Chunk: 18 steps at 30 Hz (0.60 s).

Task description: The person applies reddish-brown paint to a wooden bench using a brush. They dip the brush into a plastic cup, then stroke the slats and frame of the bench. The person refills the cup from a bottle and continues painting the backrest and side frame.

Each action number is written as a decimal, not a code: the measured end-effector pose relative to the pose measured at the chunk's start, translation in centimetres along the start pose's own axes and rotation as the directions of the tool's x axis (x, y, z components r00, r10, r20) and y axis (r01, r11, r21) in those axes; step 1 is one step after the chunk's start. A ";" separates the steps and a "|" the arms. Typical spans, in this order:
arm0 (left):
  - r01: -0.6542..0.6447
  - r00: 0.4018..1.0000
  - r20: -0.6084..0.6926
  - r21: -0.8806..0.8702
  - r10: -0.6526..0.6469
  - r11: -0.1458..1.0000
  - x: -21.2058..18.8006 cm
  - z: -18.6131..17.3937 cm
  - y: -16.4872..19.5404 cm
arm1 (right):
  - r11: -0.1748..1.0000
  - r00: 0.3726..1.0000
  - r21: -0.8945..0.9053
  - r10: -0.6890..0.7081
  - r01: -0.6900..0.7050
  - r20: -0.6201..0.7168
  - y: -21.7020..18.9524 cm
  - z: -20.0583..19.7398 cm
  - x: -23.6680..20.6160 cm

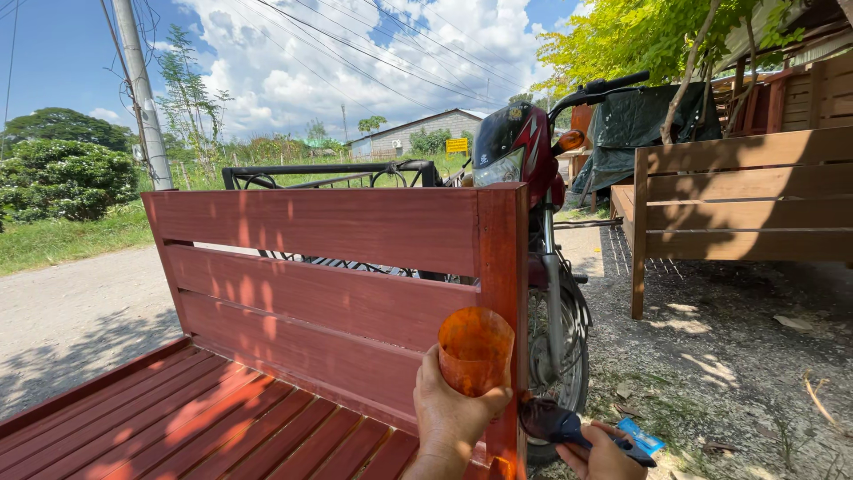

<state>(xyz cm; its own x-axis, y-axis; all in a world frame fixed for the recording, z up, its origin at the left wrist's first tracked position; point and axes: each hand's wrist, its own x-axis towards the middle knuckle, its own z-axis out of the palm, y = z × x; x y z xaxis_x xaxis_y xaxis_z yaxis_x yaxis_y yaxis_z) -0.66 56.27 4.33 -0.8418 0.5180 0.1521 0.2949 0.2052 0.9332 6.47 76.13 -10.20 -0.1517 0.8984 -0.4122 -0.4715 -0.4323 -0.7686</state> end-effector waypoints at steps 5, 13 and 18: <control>-0.057 0.996 -0.066 0.062 0.061 0.996 -0.7 -0.7 -1.2 | 0.956 0.947 -0.026 -0.287 0.293 0.145 -1.4 1.0 -2.7; -0.089 0.991 -0.103 0.026 0.091 0.996 -1.9 -2.0 0.3 | 0.766 0.710 0.340 -0.638 0.545 0.297 -14.4 10.0 -13.9; -0.135 0.983 -0.126 -0.004 0.133 0.991 -2.3 -2.4 1.1 | 0.744 0.737 0.591 -0.581 0.311 0.344 -20.5 12.4 -15.8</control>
<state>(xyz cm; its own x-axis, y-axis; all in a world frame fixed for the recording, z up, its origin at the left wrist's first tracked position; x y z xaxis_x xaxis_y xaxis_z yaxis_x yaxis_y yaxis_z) 0.45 53.31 5.78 -0.8454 0.4315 0.3149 0.4038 0.1303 0.9055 7.74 71.76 18.16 -0.1364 0.9405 0.3111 -0.9117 0.0037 -0.4109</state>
